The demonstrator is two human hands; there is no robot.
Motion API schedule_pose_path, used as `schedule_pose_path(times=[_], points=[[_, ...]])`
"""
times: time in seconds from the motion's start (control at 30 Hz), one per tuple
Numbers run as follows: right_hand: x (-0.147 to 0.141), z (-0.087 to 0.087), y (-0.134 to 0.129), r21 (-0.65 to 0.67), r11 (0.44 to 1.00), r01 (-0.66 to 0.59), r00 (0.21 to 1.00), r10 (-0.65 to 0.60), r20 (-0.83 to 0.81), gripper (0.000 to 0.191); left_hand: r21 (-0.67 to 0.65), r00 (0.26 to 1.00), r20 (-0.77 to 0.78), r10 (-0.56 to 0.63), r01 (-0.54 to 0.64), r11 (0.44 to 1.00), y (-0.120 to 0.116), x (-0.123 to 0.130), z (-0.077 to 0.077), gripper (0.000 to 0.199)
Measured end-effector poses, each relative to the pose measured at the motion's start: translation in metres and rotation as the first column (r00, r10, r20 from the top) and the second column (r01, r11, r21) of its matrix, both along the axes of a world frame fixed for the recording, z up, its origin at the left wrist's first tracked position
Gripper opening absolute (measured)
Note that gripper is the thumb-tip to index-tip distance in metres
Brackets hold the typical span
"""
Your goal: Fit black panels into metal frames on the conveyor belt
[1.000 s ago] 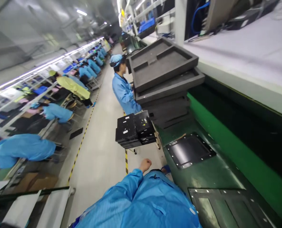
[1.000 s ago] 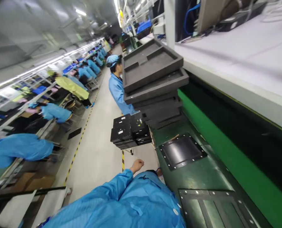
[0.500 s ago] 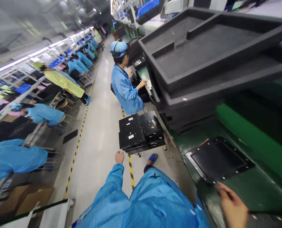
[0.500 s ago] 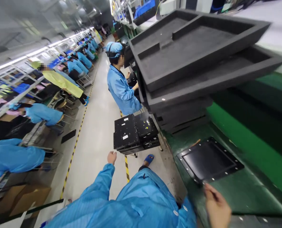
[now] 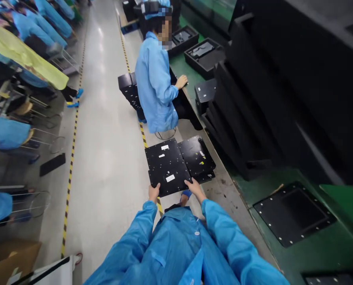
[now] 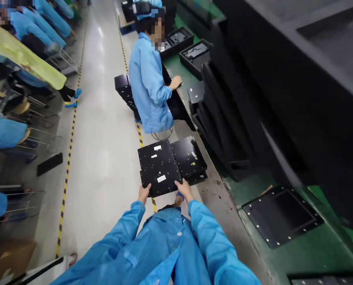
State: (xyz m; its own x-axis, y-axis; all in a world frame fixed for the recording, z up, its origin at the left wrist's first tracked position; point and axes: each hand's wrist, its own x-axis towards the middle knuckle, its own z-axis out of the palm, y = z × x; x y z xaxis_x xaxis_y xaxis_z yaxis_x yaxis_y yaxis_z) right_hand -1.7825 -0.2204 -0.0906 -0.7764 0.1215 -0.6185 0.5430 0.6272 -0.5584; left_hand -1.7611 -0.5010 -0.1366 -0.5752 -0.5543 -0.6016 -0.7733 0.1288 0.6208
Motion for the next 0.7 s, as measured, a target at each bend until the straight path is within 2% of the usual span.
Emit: schedule_pose_path(times=[0.13, 0.37, 0.47, 0.53, 0.63, 0.7], points=[[0.002, -0.01, -0.015, 0.024, 0.996, 0.081, 0.995, -0.082, 0.06, 0.07, 0.132, 1.0, -0.009, 0.008, -0.007, 0.991, -0.009, -0.001, 0.005, 0.056], [0.029, -0.01, -0.026, 0.007, 0.986, 0.165, 0.982, -0.165, 0.092, 0.079, 0.257, 0.996, 0.073, 0.049, -0.066, 0.964, -0.025, 0.008, 0.019, 0.054], [0.034, -0.012, -0.031, -0.027, 0.98, 0.196, 0.978, -0.193, 0.078, 0.074, 0.289, 0.992, 0.116, 0.044, -0.076, 0.954, -0.036, 0.014, 0.039, 0.049], [0.034, -0.012, -0.032, -0.079, 0.967, 0.241, 0.969, -0.235, 0.08, 0.071, 0.371, 0.995, 0.102, 0.022, -0.058, 0.927, -0.043, 0.016, 0.057, 0.046], [0.034, -0.007, -0.03, -0.19, 0.92, 0.342, 0.936, -0.316, 0.152, 0.066, 0.491, 1.0, 0.021, -0.005, -0.006, 0.871, -0.047, 0.018, 0.086, 0.043], [0.04, 0.001, -0.029, -0.25, 0.878, 0.409, 0.909, -0.367, 0.2, 0.06, 0.487, 0.998, -0.038, -0.04, 0.053, 0.872, -0.044, 0.026, 0.102, 0.045]])
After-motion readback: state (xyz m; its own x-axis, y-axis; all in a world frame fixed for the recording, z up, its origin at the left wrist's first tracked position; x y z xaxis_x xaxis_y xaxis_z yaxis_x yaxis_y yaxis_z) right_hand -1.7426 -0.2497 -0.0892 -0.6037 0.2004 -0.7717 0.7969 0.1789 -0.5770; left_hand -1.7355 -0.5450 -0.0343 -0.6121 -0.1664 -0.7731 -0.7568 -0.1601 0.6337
